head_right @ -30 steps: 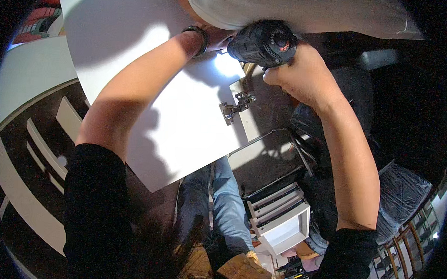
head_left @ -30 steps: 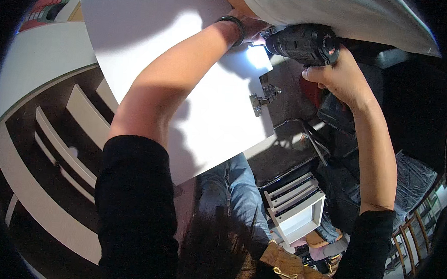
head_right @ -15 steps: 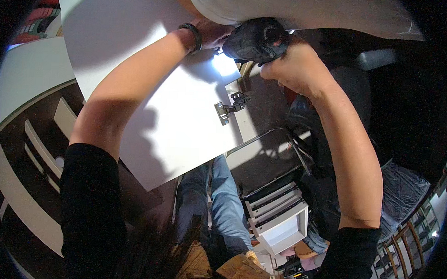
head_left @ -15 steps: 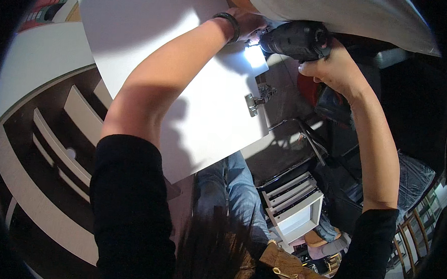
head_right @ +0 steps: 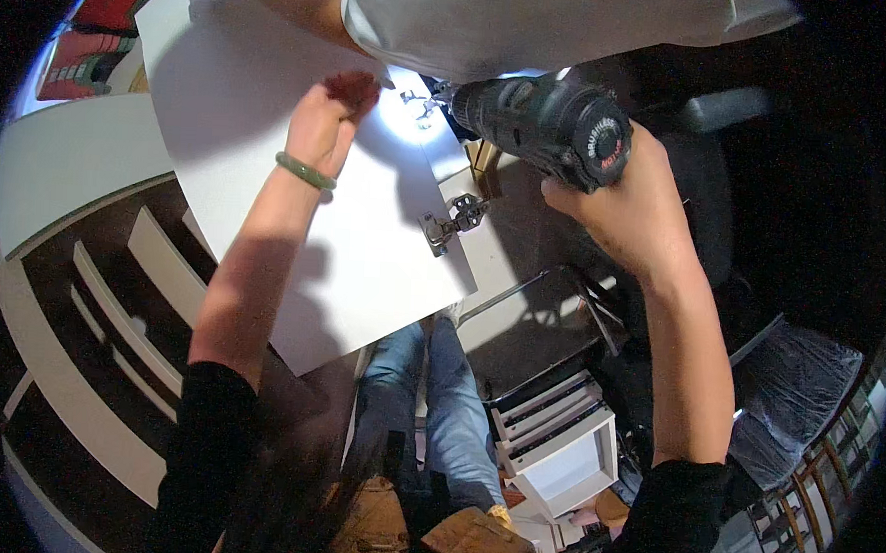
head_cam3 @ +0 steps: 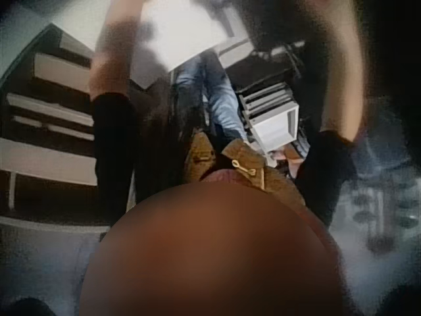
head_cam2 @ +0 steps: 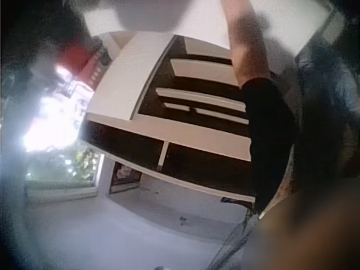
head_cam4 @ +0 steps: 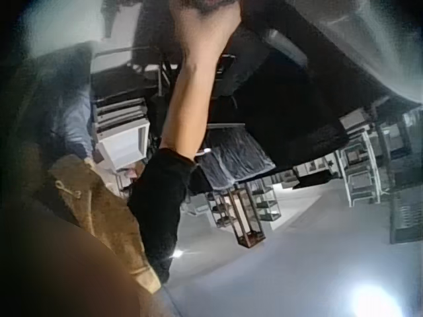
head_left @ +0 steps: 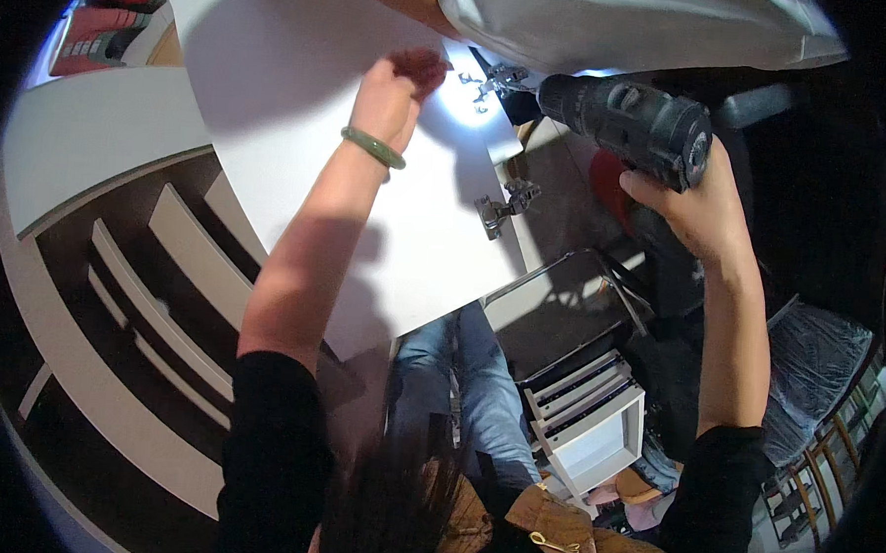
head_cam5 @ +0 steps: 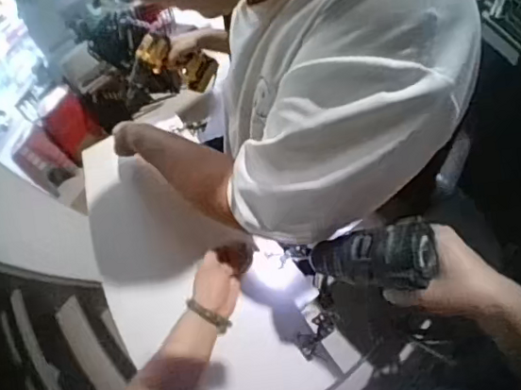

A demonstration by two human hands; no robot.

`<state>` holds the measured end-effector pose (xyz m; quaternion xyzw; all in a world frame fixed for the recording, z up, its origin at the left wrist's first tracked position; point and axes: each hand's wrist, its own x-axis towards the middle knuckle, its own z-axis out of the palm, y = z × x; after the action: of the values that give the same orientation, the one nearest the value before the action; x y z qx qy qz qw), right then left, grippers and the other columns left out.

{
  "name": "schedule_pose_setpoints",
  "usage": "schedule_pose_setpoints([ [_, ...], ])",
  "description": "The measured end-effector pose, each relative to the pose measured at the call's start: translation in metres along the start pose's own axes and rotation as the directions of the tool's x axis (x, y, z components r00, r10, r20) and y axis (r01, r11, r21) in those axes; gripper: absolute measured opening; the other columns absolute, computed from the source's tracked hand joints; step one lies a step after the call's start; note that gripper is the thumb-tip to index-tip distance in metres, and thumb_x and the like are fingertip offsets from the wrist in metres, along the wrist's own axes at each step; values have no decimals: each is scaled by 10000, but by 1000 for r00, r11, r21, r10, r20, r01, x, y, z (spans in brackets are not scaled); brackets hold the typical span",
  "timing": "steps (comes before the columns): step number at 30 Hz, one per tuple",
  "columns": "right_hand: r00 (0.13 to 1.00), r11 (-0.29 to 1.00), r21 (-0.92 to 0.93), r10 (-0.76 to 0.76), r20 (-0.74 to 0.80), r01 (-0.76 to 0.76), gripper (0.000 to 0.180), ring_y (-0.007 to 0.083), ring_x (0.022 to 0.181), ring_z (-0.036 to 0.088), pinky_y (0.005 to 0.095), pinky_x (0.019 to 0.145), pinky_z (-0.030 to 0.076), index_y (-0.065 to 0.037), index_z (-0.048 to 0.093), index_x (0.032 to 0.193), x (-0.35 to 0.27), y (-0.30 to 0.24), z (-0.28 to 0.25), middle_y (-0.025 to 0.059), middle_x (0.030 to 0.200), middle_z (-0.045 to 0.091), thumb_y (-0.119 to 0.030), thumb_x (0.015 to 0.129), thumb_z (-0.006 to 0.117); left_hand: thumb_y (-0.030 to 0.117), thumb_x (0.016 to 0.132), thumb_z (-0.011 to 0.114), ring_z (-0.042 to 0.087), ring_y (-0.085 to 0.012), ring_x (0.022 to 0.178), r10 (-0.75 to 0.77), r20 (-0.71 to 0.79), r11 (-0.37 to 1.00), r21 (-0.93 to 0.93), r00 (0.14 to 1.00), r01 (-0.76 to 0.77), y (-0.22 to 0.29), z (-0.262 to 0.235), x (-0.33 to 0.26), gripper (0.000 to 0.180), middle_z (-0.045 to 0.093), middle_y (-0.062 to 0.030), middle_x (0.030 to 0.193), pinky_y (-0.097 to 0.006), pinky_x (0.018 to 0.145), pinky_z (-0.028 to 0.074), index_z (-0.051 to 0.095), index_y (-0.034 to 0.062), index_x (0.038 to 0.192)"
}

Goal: The person assembles a cabinet by aligning a door panel and using a cordless drill to fasten hinges. A second person assists by holding the door and handing parts. The door is attached to the cabinet frame.

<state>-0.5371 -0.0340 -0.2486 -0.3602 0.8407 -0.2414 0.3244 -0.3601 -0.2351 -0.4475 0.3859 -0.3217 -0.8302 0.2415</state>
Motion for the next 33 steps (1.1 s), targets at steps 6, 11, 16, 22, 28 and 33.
schedule_pose_setpoints([
  [6, 999, 935, 351, 51, -10, -44, 378, 185, 890, 657, 347, 845, 518, -30, 646, 1022, -39, 15, 24, 70, 953, 682, -55, 670, 780, -183, 860, 401, 487, -382, 1246, -56, 69, 912, -402, 996, 79, -25, 19, -47, 438, 490, -245, 1278, -454, 1113, 400, 408, -45, 1276],
  [11, 967, 807, 537, 242, 78, -245, 457, 164, 802, 656, 304, 748, 526, -28, 669, 1086, -63, 24, 40, 115, 965, 708, 18, 634, 719, -97, 916, 459, 524, -397, 1201, -32, 182, 892, -439, 983, 110, -41, 19, -53, 290, 489, -260, 1252, -421, 1042, 469, 425, -36, 1197],
  [16, 968, 758, 609, 240, 71, -232, 465, 179, 832, 669, 317, 767, 534, -23, 664, 1092, -75, 30, 42, 109, 954, 708, 38, 632, 704, -44, 945, 485, 601, -285, 1061, -117, 57, 966, -225, 991, 127, -41, 12, -59, 166, 570, -223, 1141, -333, 920, 526, 501, 5, 1102],
  [22, 963, 766, 590, 256, 82, -253, 467, 203, 846, 681, 331, 776, 542, -18, 660, 1092, -85, 34, 41, 119, 957, 709, 41, 631, 700, 5, 930, 556, 615, -168, 814, -83, 151, 996, -26, 985, 88, -37, 14, -70, 173, 632, -140, 983, -274, 754, 526, 529, 28, 1099],
  [28, 970, 789, 571, 231, 68, -228, 474, 207, 834, 684, 341, 768, 548, -19, 658, 1097, -89, 34, 40, 128, 962, 710, 41, 629, 704, 13, 911, 586, 603, -138, 750, -25, 183, 991, 134, 983, 0, -28, 24, -73, 170, 647, -115, 937, -259, 683, 502, 550, 25, 1077],
  [33, 976, 806, 555, 212, 58, -208, 444, 215, 888, 685, 342, 813, 541, -32, 672, 1082, -87, 34, 44, 113, 976, 712, 23, 645, 729, 45, 900, 619, 598, -128, 716, -2, 204, 983, 178, 979, -35, -28, 24, -71, 154, 660, -99, 907, -254, 673, 494, 568, 16, 1043],
])
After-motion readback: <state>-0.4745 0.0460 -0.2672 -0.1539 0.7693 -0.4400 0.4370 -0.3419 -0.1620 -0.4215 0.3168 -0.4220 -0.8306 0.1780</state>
